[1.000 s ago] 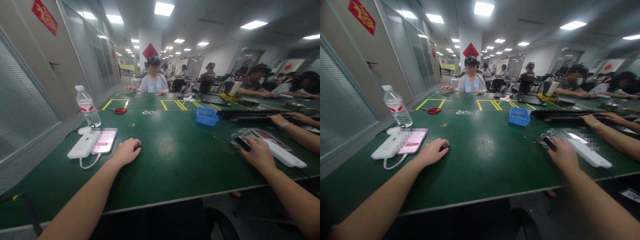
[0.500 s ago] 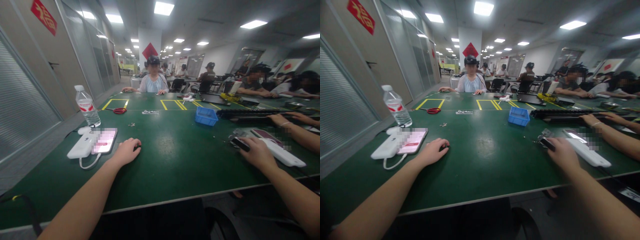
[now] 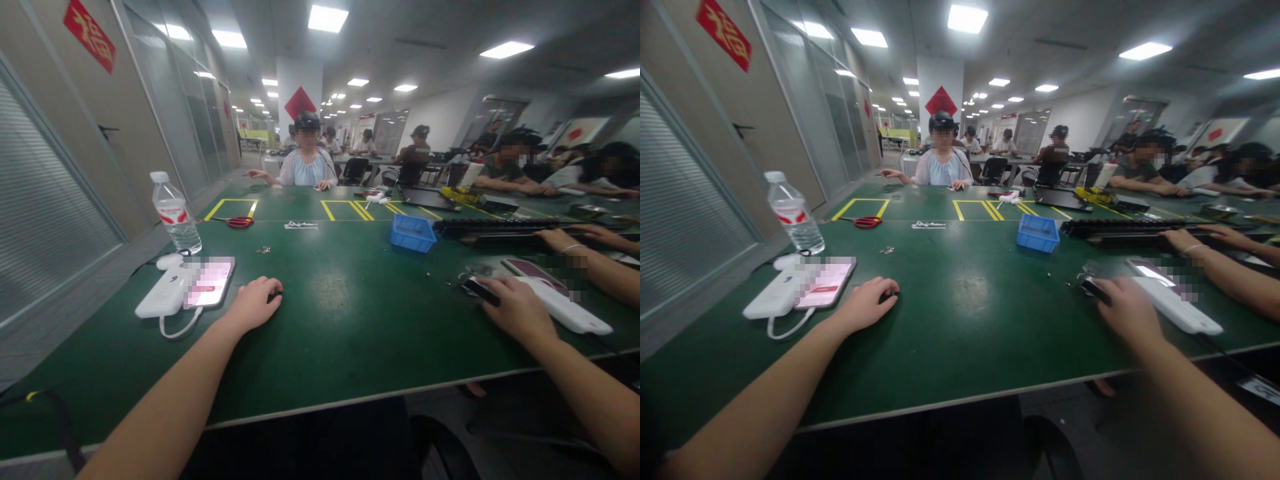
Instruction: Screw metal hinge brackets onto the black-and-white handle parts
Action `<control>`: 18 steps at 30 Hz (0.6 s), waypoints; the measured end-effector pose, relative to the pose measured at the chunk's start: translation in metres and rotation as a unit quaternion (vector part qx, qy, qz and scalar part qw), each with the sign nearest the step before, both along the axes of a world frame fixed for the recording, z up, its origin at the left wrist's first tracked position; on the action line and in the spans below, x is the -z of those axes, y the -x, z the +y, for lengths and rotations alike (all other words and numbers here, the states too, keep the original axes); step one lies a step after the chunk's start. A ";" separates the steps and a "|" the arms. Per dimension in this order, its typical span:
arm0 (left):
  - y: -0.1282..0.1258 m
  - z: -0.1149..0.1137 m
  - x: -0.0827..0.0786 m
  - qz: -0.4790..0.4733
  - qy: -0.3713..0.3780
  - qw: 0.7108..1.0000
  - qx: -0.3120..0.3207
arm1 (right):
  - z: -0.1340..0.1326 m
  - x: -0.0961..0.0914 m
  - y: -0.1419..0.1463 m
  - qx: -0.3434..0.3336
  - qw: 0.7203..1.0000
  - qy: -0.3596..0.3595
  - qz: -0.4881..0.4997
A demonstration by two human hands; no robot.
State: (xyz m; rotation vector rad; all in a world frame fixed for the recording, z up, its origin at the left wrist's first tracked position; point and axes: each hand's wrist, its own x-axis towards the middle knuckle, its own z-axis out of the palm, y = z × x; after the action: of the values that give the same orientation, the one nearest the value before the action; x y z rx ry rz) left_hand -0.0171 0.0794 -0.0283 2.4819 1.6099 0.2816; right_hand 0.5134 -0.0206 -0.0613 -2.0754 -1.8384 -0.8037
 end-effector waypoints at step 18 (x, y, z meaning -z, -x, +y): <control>0.001 0.000 0.001 0.001 -0.004 1.000 0.004 | 0.006 -0.029 0.012 0.125 0.913 0.001 0.387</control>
State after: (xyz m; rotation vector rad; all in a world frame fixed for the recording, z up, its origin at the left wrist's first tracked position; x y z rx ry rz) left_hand -0.0177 0.0797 -0.0291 2.4945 1.6021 0.2860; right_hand 0.5011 -0.0143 -0.0323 -2.1958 -1.1496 0.0233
